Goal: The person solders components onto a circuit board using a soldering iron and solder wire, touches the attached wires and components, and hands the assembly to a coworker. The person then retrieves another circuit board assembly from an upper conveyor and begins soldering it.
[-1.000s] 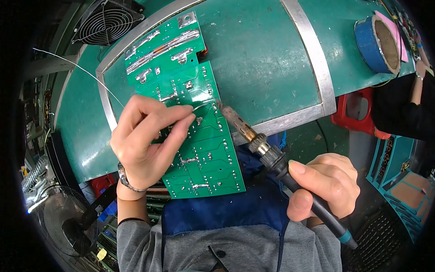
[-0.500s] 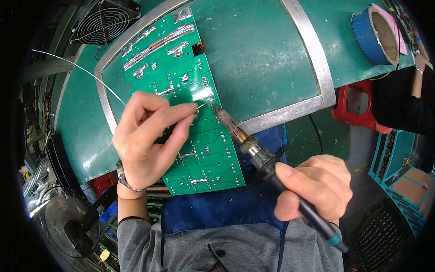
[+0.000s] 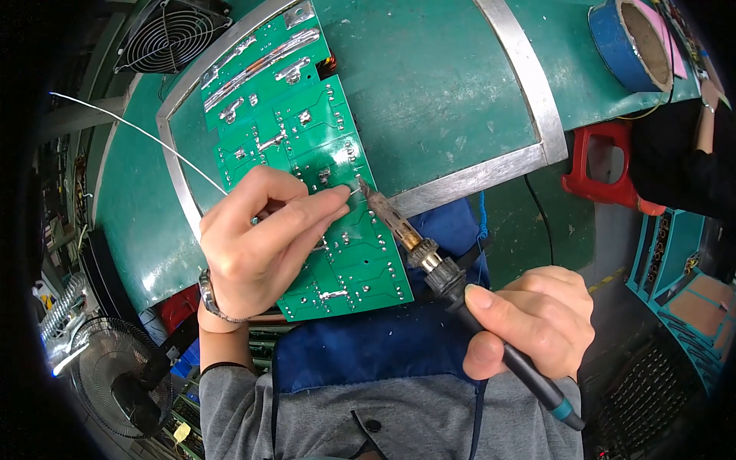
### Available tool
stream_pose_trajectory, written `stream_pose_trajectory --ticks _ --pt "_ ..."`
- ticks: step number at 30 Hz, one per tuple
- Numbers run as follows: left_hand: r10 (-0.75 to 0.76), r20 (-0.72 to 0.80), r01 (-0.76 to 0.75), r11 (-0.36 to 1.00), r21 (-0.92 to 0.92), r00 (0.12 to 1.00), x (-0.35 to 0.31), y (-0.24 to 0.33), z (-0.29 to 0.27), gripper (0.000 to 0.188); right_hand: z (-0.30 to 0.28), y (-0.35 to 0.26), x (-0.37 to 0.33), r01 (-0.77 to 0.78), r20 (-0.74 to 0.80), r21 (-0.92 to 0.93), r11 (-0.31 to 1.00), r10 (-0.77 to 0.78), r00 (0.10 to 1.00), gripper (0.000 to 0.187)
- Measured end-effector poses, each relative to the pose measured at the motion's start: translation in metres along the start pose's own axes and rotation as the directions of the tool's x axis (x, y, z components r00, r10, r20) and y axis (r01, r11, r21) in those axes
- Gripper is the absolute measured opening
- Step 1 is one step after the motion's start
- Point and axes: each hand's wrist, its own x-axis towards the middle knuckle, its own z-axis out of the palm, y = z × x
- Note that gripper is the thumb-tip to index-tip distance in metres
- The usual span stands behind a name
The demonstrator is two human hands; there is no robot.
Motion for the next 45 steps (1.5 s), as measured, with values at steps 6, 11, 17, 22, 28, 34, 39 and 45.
stream_pose_trajectory --ticks 6,11,17,22,28,34,39,45 --pt "0.025 0.034 -0.024 0.999 -0.027 0.999 -0.010 0.005 -0.007 0.033 -0.005 -0.003 -0.005 0.022 -0.027 -0.021 1.000 -0.023 0.999 0.028" --pt "0.195 0.242 -0.168 0.978 -0.126 0.950 -0.031 0.015 -0.008 0.063 -0.012 -0.003 -0.015 -0.074 -0.158 -0.076 0.994 0.062 0.986 0.032" --pt "0.240 0.138 -0.223 0.966 -0.130 0.961 -0.023 0.018 0.011 0.060 -0.015 0.002 -0.013 -0.090 -0.210 -0.049 0.995 0.078 0.975 0.030" --pt "0.092 0.056 -0.080 0.980 -0.182 0.994 0.000 0.016 0.011 0.047 -0.023 0.011 -0.001 -0.119 -0.149 -0.078 0.990 0.106 0.983 0.029" --pt "-0.148 -0.172 0.128 0.984 -0.122 0.974 0.003 0.012 0.004 0.023 -0.022 0.031 0.018 -0.069 -0.061 0.032 0.997 0.071 0.996 0.025" --pt "-0.121 -0.226 0.107 0.992 -0.072 0.967 0.005 0.005 0.013 0.021 -0.016 0.040 0.027 0.008 0.028 0.039 0.999 -0.009 1.000 0.021" --pt "-0.105 -0.194 0.096 0.994 -0.054 0.975 0.004 0.004 0.014 0.018 -0.017 0.038 0.036 0.045 0.065 0.025 0.999 -0.047 0.997 0.019" --pt "-0.134 -0.204 0.121 0.990 -0.074 0.970 0.004 0.008 0.012 0.019 -0.021 0.037 0.039 0.003 0.065 0.024 1.000 -0.004 0.998 0.021"
